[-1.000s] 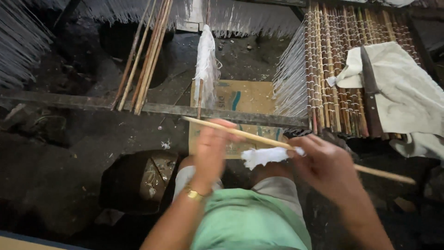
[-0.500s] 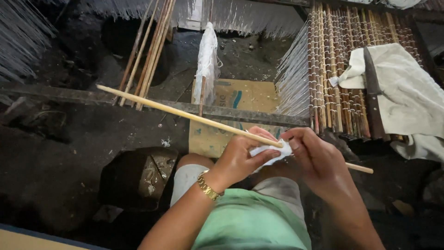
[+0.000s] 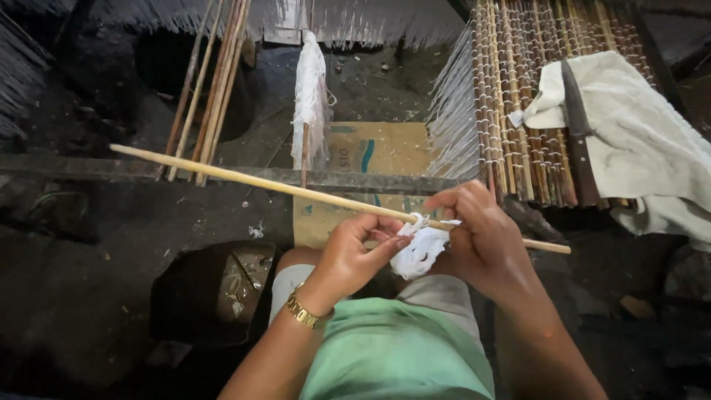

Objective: Tying individual cotton wicks onto a wooden rod at regular intervals to prepare them for candle dipping.

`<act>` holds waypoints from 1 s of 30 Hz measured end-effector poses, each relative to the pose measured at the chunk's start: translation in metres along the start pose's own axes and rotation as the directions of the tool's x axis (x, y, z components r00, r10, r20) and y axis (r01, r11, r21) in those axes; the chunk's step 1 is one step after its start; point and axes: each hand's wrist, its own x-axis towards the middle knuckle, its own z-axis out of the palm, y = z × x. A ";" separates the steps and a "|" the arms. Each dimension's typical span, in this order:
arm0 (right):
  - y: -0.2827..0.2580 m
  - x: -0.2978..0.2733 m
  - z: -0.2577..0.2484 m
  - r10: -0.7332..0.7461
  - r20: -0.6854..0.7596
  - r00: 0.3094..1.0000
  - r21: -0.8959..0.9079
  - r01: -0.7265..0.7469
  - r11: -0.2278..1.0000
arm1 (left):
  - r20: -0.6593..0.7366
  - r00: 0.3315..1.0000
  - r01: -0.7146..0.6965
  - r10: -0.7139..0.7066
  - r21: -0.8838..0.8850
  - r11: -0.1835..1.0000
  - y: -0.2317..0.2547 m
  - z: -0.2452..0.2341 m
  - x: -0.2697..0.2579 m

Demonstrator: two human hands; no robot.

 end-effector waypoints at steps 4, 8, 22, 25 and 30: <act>0.000 0.002 0.004 0.061 0.020 0.998 -0.021 -0.061 0.998 | 0.023 0.998 0.064 -0.061 -0.156 0.986 -0.002 0.003 0.004; 0.008 0.002 0.012 0.068 0.005 0.998 -0.106 -0.067 0.992 | -0.039 0.999 0.009 -0.016 -0.189 0.982 -0.005 0.001 0.003; 0.013 0.027 0.006 0.027 0.007 1.000 -0.109 -0.026 0.994 | -0.146 0.971 -0.211 0.189 -0.156 0.965 0.016 0.005 0.020; 0.009 0.034 0.002 -0.007 -0.007 1.000 -0.180 0.006 0.984 | -0.175 0.952 -0.270 0.252 -0.088 0.959 0.003 0.001 0.028; 0.010 0.035 -0.004 -0.023 -0.048 0.999 -0.252 0.010 0.968 | -0.353 0.910 -0.319 0.217 -0.263 0.911 0.028 -0.007 0.025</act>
